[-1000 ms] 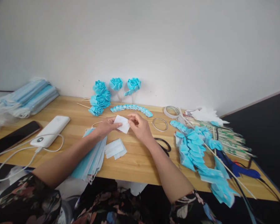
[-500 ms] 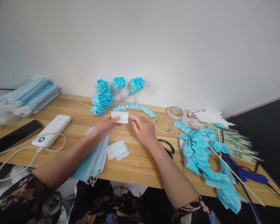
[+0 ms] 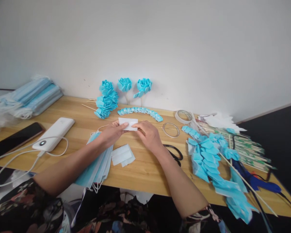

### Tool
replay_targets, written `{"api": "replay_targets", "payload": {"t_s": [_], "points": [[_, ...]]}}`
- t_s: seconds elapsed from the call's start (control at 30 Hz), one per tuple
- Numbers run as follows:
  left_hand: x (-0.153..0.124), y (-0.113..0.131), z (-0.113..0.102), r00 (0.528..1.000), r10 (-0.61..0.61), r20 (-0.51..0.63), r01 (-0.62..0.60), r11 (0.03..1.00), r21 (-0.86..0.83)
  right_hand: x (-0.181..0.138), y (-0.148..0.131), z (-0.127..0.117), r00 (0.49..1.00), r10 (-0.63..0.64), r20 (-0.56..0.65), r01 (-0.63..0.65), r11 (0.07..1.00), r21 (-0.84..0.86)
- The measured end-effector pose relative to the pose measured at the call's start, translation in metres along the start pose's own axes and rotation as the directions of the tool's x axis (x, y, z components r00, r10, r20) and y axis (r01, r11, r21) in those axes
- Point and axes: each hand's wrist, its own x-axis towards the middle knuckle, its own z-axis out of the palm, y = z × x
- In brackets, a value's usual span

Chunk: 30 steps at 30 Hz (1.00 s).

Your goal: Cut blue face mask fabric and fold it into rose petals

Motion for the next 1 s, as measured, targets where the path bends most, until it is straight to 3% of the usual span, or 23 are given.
{"api": "replay_targets", "payload": {"t_s": [0.13,0.4,1.0], "points": [[-0.0015,0.0009,0.0023,1.0,-0.021,-0.013,0.021,1.0,-0.018,-0.0006,-0.0013,0.0009,0.997,0.057,-0.046,-0.053,0.995,0.084],[-0.0016,0.0019,0.0001,0.999,-0.039,-0.009,0.039,0.999,-0.022,-0.001,-0.0067,0.0036,0.943,0.331,-0.045,-0.306,0.911,0.277],[-0.0062,0.0041,0.0055,0.995,0.001,0.099,-0.006,0.999,0.049,-0.0014,-0.0037,0.0092,0.892,0.448,-0.063,-0.383,0.822,0.421]]}}
